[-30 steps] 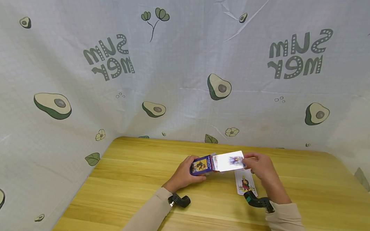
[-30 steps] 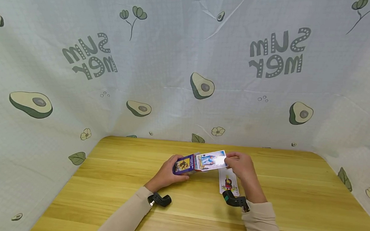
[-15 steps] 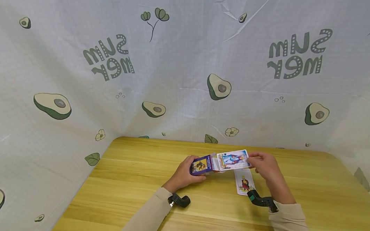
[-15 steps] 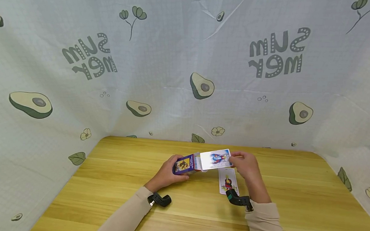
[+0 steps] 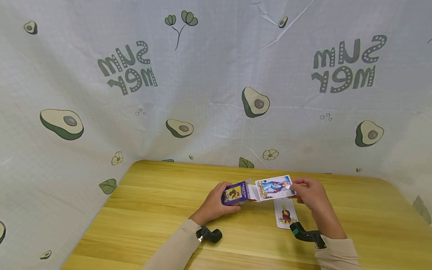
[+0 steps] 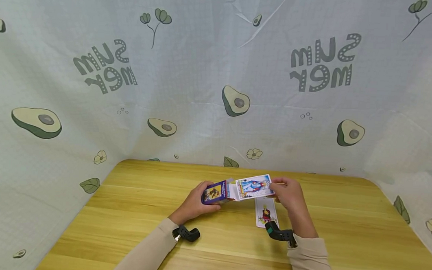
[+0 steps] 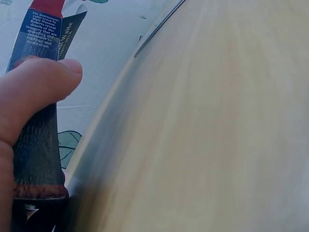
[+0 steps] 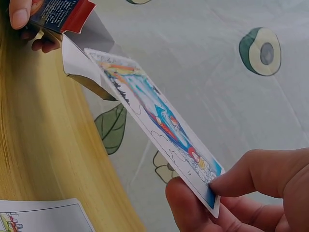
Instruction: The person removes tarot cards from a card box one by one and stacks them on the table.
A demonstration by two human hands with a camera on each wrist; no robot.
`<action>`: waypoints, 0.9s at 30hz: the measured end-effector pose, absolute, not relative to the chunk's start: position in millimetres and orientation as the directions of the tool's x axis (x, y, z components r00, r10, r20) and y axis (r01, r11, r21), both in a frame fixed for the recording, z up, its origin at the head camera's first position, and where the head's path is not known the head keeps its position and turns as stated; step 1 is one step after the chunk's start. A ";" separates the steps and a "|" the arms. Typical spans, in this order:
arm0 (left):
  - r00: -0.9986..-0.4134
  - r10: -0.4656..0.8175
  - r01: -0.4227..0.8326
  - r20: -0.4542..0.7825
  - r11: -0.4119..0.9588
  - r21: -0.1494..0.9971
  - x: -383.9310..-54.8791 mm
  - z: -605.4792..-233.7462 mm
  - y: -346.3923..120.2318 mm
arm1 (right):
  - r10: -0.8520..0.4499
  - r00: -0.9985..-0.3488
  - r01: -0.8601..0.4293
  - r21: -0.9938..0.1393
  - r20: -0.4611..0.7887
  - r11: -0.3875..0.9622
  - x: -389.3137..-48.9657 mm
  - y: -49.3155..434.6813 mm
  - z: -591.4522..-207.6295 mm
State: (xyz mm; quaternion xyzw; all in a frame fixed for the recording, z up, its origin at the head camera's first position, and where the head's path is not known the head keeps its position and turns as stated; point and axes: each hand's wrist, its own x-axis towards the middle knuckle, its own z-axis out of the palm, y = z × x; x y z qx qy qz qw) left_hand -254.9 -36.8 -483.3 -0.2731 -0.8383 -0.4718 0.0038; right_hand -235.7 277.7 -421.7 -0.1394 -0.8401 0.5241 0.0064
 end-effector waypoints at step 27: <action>-0.849 0.457 0.463 0.267 0.397 0.792 -255.7 -486.1 -37.1 | 0.158 -0.977 0.202 -0.873 -0.146 0.444 -207.6 272.6 -386.4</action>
